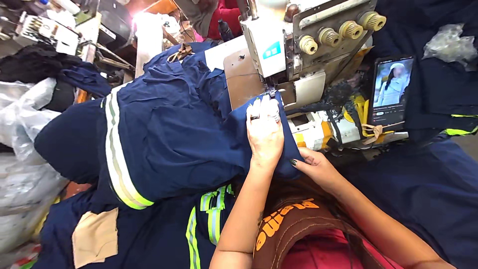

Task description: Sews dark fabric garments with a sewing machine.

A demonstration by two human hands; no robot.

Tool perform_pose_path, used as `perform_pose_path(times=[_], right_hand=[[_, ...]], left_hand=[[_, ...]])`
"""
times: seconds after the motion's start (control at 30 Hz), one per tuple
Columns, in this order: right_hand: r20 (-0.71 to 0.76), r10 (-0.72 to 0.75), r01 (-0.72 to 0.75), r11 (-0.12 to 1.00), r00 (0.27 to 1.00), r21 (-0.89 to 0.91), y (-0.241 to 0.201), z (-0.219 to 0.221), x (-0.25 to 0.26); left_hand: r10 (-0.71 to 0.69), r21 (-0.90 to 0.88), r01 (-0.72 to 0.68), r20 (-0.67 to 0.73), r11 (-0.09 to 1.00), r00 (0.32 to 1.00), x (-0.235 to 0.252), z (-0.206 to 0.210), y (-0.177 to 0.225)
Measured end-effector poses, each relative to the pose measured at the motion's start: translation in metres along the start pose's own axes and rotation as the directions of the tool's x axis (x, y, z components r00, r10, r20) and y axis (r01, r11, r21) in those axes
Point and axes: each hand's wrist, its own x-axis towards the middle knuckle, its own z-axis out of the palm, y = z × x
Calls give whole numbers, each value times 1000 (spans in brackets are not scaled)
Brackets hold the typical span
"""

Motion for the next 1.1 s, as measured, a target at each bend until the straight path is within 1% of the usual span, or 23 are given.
perform_pose_path(times=[0.13,0.17,0.2,0.27,0.33,0.37,0.43,0.5,0.6,0.73,0.77,0.8,0.83,0.87,0.9,0.93,1.0,1.03,1.07,1.1], right_hand=[[9,-22,23,999,1000,-31,-2,0,1],[9,-33,33,999,999,-38,-3,0,3],[9,-45,45,998,999,-45,-4,-1,6],[1,-68,68,994,998,-87,-7,-1,16],[-13,-37,35,991,999,-130,-12,-1,30],[-27,-9,5,990,1000,-143,-16,0,37],[-46,10,-16,989,999,-144,-23,1,52],[-51,-13,6,991,999,-133,-26,2,65],[-71,-34,27,995,997,-98,-30,4,79],[-147,-58,48,996,987,-71,-33,1,86],[-158,-73,64,996,985,-65,-33,2,85],[-159,-85,77,995,984,-58,-31,3,82],[-151,-94,87,995,984,-51,-28,6,78],[-145,-104,99,994,984,-41,-23,9,72],[-150,-112,109,994,982,-25,-15,14,64],[-169,-120,121,993,978,-8,-5,20,56],[-212,-151,155,988,966,4,19,29,39],[-226,-161,164,986,961,-4,31,32,31],[-236,-162,161,987,958,-23,41,32,23],[-243,-156,150,988,957,-45,48,32,16]], left_hand=[[-1,-67,5,50,998,999,5,-7,-7],[-3,-85,12,103,996,995,8,-10,-10],[-10,-108,31,187,994,982,13,-14,-14],[-26,-159,84,336,984,941,31,-22,-22],[-58,-199,141,376,970,925,55,-16,-34],[-75,-191,165,405,968,911,66,-13,-40],[-124,-117,204,481,972,868,89,-9,-48],[-154,-42,203,513,978,845,107,-1,-56],[-128,-18,155,479,988,868,125,19,-72],[-229,29,245,476,969,849,149,34,-82],[-237,29,254,470,967,850,152,35,-84],[-219,-4,245,437,969,872,152,34,-87],[-180,-73,220,359,973,916,148,32,-90],[-145,-151,183,236,971,961,143,26,-92],[-132,-210,154,115,966,984,134,18,-93],[-149,-239,149,16,960,989,119,9,-93],[-155,-259,108,-171,960,973,71,-12,-99],[-163,-249,107,-217,963,963,36,-22,-105],[-194,-226,144,-216,963,957,-2,-35,-115],[-263,-194,228,-178,954,948,-42,-49,-127]])
